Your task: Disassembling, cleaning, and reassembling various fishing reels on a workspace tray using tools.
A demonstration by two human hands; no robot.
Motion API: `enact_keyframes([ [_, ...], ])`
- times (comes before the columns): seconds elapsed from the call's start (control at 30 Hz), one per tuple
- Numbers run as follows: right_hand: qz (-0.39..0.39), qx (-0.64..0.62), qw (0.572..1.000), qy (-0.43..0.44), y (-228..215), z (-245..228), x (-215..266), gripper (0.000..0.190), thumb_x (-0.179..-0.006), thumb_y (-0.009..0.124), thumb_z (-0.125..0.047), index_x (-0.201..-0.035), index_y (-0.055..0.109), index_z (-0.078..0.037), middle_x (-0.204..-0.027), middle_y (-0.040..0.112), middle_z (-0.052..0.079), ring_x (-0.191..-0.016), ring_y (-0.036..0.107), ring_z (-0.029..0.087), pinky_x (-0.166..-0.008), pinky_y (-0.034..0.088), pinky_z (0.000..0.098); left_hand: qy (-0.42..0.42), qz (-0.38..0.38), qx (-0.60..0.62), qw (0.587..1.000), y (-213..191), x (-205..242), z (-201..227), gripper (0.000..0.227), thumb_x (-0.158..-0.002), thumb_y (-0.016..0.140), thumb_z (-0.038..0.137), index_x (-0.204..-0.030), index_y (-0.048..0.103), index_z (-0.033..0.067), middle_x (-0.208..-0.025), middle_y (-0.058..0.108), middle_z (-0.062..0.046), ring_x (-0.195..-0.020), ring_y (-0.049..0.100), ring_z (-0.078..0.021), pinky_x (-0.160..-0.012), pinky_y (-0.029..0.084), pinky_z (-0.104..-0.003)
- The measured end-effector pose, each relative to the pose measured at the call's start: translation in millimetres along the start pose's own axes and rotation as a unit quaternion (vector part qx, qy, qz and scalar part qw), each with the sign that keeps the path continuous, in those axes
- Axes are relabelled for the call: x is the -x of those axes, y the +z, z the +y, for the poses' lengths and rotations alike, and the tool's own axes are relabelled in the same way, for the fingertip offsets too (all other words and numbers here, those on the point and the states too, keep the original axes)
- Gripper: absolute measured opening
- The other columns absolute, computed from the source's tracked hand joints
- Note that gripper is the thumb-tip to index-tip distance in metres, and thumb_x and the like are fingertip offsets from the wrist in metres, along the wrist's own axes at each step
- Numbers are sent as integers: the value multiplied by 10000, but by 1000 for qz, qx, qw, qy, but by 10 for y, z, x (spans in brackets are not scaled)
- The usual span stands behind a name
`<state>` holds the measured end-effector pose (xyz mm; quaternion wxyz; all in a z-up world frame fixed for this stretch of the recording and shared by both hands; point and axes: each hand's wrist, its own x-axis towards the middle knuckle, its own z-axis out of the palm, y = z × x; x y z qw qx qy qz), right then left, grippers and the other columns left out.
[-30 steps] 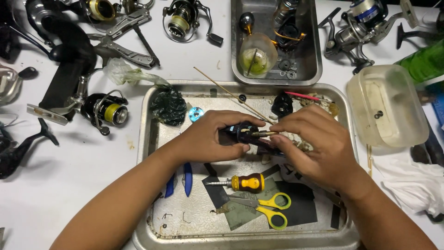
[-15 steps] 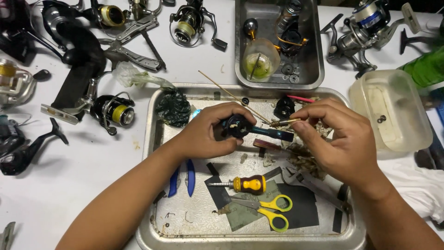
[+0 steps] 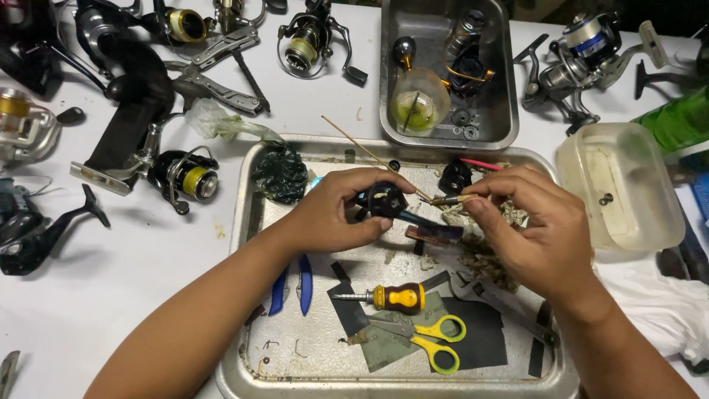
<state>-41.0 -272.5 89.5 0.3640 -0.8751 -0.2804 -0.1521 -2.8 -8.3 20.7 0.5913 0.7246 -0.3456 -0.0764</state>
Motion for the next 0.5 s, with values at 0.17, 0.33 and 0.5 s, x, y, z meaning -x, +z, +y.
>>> enact_keyframes([
  [0.17, 2, -13, 1000, 11, 33, -18, -11, 101, -971, 694, -71, -921, 726, 11, -888, 730, 127, -825, 682, 219, -821, 528, 339, 37, -29, 21, 999, -1, 11, -5, 405, -953, 597, 359, -1265, 650, 106, -1283, 703, -67, -1258, 662, -228, -1117, 493, -382],
  [0.33, 2, -8, 1000, -2, 36, 5, -35, 104, -979, 686, -47, -901, 710, 17, -868, 716, 129, -796, 660, 225, -788, 505, 339, 51, -41, 32, 997, -19, 16, 11, 385, -962, 586, 352, -1255, 644, 109, -1255, 706, -68, -1223, 678, -231, -1085, 514, -384],
  [0.5, 3, 9, 1000, -14, 17, -56, -83, 138, -979, 684, -83, -879, 718, 6, -855, 724, 120, -775, 654, 221, -777, 495, 349, 46, -38, 30, 998, -27, 18, 20, 369, -890, 608, 211, -1244, 650, 118, -1235, 706, -63, -1189, 682, -230, -1066, 516, -381],
])
